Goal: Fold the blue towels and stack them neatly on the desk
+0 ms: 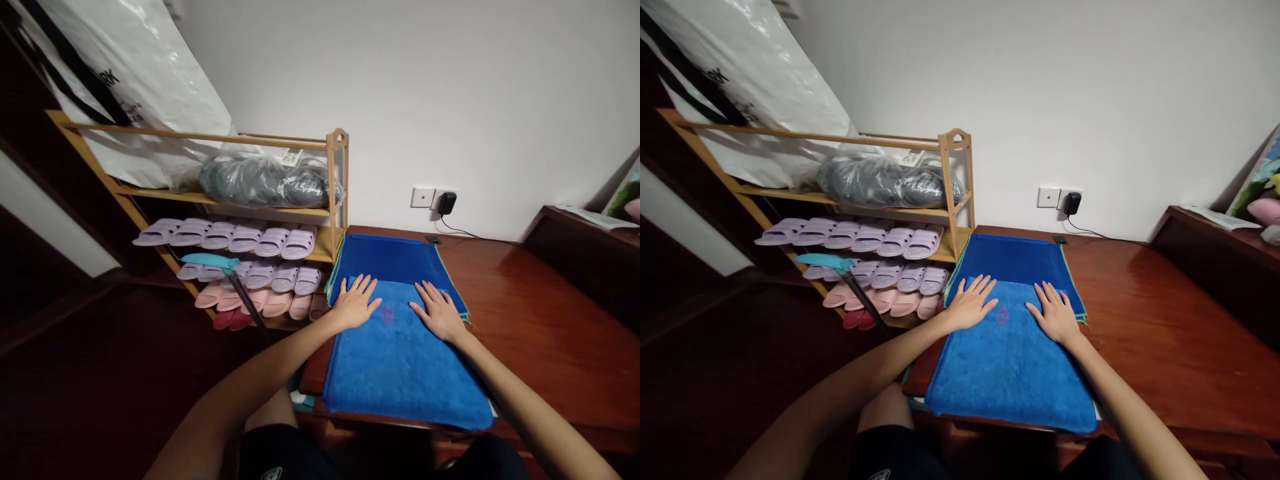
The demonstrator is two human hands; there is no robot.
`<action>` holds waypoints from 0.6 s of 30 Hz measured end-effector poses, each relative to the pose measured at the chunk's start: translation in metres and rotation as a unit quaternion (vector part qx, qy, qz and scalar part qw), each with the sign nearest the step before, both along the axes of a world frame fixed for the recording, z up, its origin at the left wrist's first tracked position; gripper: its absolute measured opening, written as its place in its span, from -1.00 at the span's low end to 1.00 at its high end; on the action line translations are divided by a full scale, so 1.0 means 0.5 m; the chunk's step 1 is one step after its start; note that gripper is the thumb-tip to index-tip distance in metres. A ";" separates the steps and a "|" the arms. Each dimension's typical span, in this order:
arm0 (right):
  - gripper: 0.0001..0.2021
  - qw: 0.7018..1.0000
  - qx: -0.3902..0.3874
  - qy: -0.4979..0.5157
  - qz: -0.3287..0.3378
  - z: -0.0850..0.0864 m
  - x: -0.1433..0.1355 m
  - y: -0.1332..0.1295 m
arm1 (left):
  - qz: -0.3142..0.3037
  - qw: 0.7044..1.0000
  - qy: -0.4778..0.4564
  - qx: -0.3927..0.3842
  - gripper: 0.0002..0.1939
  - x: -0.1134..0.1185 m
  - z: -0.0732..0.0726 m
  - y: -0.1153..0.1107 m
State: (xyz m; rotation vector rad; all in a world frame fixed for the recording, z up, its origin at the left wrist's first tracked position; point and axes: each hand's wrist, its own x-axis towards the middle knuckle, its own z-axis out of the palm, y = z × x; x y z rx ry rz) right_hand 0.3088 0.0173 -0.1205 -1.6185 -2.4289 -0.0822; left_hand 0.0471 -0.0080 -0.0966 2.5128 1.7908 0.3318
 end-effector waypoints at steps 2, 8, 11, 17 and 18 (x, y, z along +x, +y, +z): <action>-0.30 1.000 0.005 0.002 0.003 0.001 0.003 -0.038 | -0.002 1.000 0.000 -0.001 -0.40 0.000 0.003 -0.040; -0.33 0.999 0.026 0.006 0.017 0.002 0.011 -0.165 | -0.024 1.000 0.003 0.008 -0.41 -0.008 0.018 -0.169; -0.33 0.999 0.040 0.017 0.021 -0.001 0.014 -0.221 | -0.042 0.999 0.001 0.002 -0.41 -0.015 0.029 -0.217; -0.39 0.997 0.008 0.060 0.050 0.000 0.048 -0.253 | -0.075 0.996 -0.046 0.011 -0.51 -0.046 0.049 -0.232; -0.45 0.996 0.000 0.076 0.051 0.004 0.060 -0.246 | -0.068 0.996 -0.062 0.018 -0.55 -0.055 0.052 -0.222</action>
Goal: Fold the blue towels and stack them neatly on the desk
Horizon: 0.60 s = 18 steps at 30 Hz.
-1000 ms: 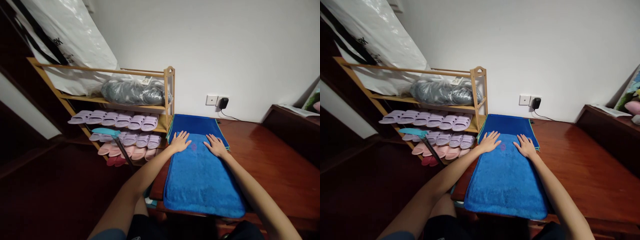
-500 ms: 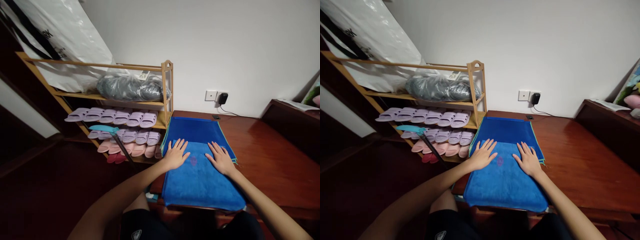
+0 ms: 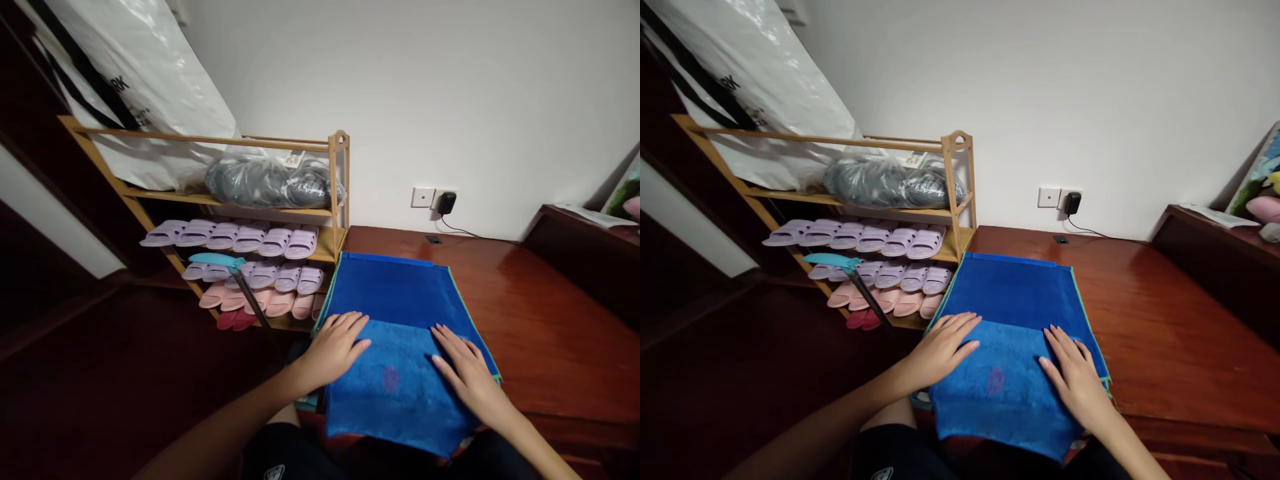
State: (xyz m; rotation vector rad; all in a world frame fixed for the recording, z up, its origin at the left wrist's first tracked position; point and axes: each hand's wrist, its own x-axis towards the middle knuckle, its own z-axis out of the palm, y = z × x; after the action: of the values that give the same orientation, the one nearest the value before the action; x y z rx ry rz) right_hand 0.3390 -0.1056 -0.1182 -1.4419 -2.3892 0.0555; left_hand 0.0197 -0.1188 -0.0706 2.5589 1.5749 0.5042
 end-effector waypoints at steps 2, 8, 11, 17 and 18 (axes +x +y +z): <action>-0.54 0.999 -0.015 0.029 -0.014 0.011 0.028 0.022 | 0.012 0.999 -0.036 -0.003 -0.63 -0.020 0.003 0.031; -0.65 0.989 -0.133 0.066 -0.006 0.058 0.085 0.082 | -0.015 0.979 -0.136 -0.150 -0.86 -0.066 0.009 0.126; -0.67 0.981 -0.166 0.096 0.022 0.081 0.092 0.078 | -0.028 0.977 -0.141 -0.160 -0.85 -0.072 0.030 0.130; -0.68 0.964 -0.182 0.194 0.017 0.145 0.120 0.017 | -0.028 0.947 -0.245 -0.204 -0.81 -0.085 0.127 0.036; -0.68 0.962 -0.178 0.204 0.019 0.160 0.126 0.006 | -0.025 0.947 -0.250 -0.201 -0.81 -0.089 0.145 0.017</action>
State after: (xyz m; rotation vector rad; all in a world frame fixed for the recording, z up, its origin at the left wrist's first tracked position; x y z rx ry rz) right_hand 0.4020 -0.1028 -0.0383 -1.3637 -2.1301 0.7528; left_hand -0.0249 -0.1100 0.0018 1.9625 1.2694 0.6784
